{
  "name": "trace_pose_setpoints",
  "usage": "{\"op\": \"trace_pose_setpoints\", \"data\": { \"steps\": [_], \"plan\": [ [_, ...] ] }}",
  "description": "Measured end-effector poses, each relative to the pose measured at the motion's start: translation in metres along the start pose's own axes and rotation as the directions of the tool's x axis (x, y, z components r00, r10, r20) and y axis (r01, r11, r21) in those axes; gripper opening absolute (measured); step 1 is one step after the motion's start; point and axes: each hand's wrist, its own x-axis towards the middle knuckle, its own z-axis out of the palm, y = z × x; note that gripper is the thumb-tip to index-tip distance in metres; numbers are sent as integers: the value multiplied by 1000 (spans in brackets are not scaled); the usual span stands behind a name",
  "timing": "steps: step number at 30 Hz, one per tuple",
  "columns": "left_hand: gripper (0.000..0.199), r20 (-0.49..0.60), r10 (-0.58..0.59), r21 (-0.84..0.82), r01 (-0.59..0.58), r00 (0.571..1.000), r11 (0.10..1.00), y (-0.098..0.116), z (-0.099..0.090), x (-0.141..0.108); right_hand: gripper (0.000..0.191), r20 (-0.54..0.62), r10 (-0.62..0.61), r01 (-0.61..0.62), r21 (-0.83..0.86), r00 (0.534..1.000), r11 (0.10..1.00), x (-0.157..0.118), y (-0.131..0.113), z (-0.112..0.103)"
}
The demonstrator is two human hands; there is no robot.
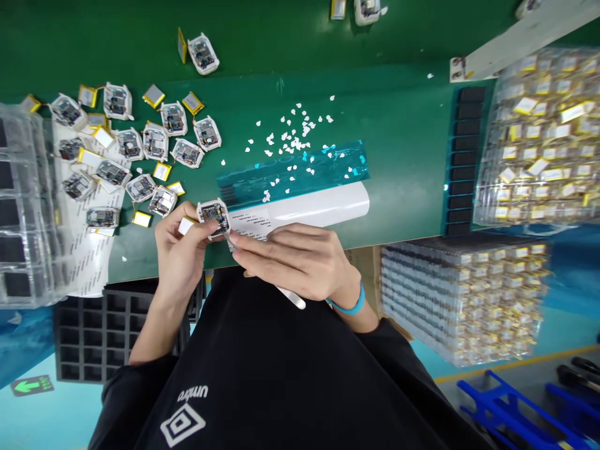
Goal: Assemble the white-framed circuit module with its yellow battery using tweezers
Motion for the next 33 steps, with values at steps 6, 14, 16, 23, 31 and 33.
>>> {"op": "trace_pose_setpoints", "data": {
  "steps": [6, 14, 16, 23, 31, 33],
  "plan": [
    [32, -28, -19, 32, 20, 999, 999, -2, 3, -2, 14, 52, -3, 3, -7, 999, 1000, 3, -5, -7],
    [31, 5, -7, 48, 7, 1000, 999, 1, 5, -6, 15, 100, 1, 1, -24, 995, 1000, 6, -11, -14],
    [31, 37, -1, 65, -2, 999, 998, 2, 4, -9, 16, 89, 18, -18, -1, 996, 1000, 7, -13, -16],
    [33, 62, 41, 133, -49, 997, 990, 0, 1, -11, 20, 87, 147, -155, 95, 985, 983, 6, -20, -27],
    [35, 180, 64, 163, -94, 982, 982, 5, 6, -18, 21, 48, 144, -148, 84, 988, 985, 0, -16, -32],
    [36, 280, 53, 185, -108, 959, 977, 16, 10, -12, 26, -4, 176, -173, 145, 984, 974, -5, -12, -34]
  ]
}}
